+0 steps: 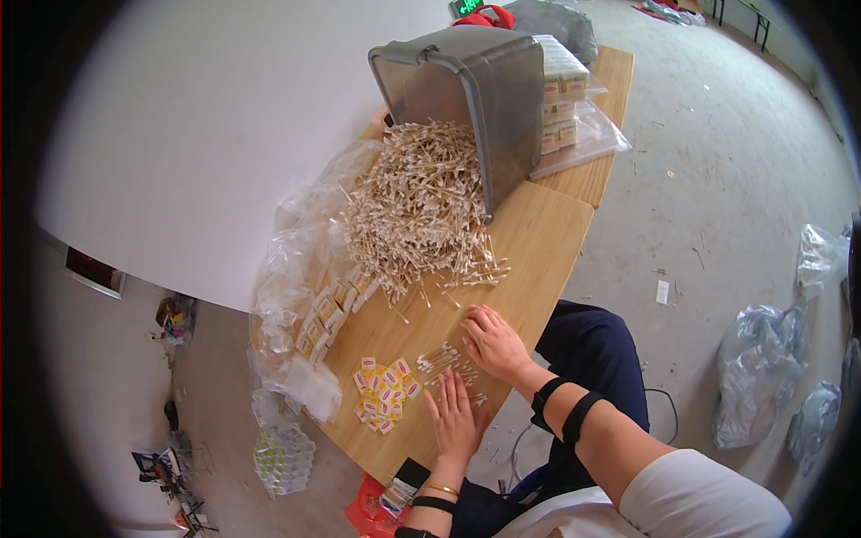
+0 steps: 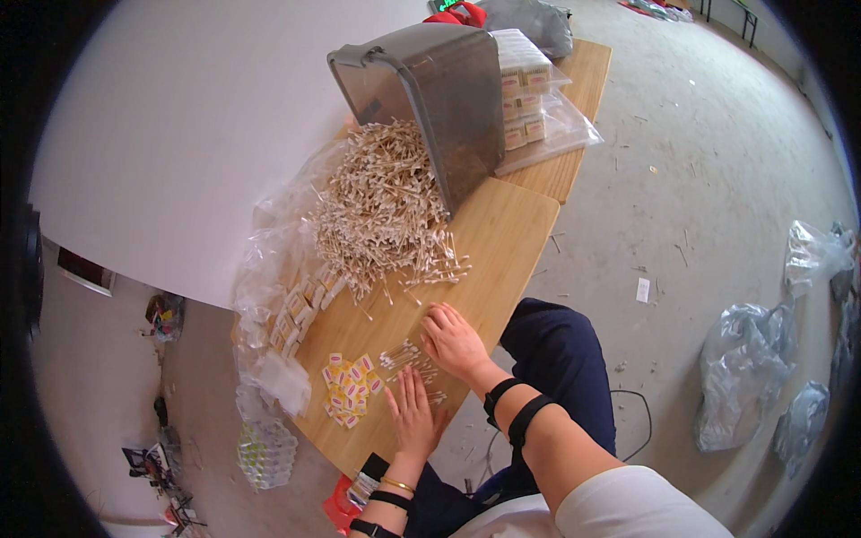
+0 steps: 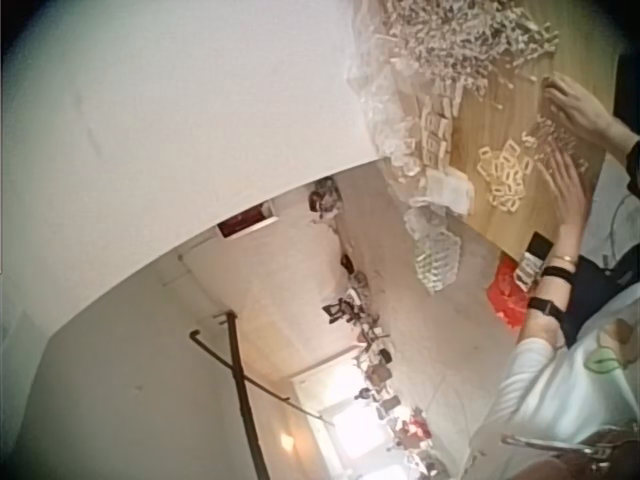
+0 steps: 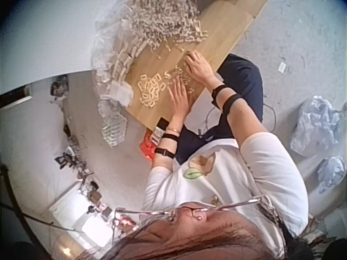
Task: Sorting and packaging cotton swabs into small plastic bags.
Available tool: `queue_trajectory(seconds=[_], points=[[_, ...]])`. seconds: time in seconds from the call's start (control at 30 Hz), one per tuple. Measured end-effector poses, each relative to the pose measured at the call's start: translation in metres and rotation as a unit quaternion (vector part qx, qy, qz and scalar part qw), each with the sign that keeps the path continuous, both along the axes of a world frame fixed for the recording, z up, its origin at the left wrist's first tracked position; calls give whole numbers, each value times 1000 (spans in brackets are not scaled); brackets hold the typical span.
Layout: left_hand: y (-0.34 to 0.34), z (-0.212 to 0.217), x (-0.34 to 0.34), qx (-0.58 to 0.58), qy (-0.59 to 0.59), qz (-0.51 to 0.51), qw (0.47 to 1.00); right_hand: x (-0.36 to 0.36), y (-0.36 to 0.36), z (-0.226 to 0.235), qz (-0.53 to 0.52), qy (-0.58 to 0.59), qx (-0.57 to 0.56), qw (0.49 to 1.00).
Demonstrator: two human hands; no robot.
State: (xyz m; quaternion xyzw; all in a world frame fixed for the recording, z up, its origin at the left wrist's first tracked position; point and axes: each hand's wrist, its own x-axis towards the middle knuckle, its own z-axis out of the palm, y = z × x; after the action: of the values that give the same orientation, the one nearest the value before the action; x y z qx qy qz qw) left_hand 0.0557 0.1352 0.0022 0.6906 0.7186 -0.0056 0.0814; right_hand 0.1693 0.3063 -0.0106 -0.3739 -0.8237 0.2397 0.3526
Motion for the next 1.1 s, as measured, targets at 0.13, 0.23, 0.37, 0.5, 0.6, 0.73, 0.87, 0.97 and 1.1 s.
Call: queue_trajectory(seconds=[0.13, 0.23, 0.37, 0.5, 0.6, 0.73, 0.87, 0.97, 1.1], points=[[13, -9, -7, 37, 16, 8, 999, -3, -2, 0, -1, -1, 6, 1000], [10, -8, 3, 30, 1, 18, 999, -1, -1, -1, -2, -2, 4, 1000], [1, -9, 12, 24, 22, 45, 998, 0, 0, 1, -1, -1, 3, 1000], [9, -16, 9, 43, 23, 72, 996, -2, -1, 2, -2, 2, 9, 1000], [20, -16, 7, 54, 10, 98, 994, -3, -1, 1, -3, 3, 8, 1000], [23, -6, 1, 84, -19, 103, 991, 0, 1, -3, -6, 0, 14, 1000], [9, -15, -6, 47, 15, 80, 996, -2, -1, 3, 1, 9, 4, 1000], [6, -15, 11, 39, -25, 74, 996, 0, 0, 2, 0, 2, 4, 1000], [8, -8, 19, 45, -6, 85, 995, -2, 1, 2, 2, 5, 6, 1000]])
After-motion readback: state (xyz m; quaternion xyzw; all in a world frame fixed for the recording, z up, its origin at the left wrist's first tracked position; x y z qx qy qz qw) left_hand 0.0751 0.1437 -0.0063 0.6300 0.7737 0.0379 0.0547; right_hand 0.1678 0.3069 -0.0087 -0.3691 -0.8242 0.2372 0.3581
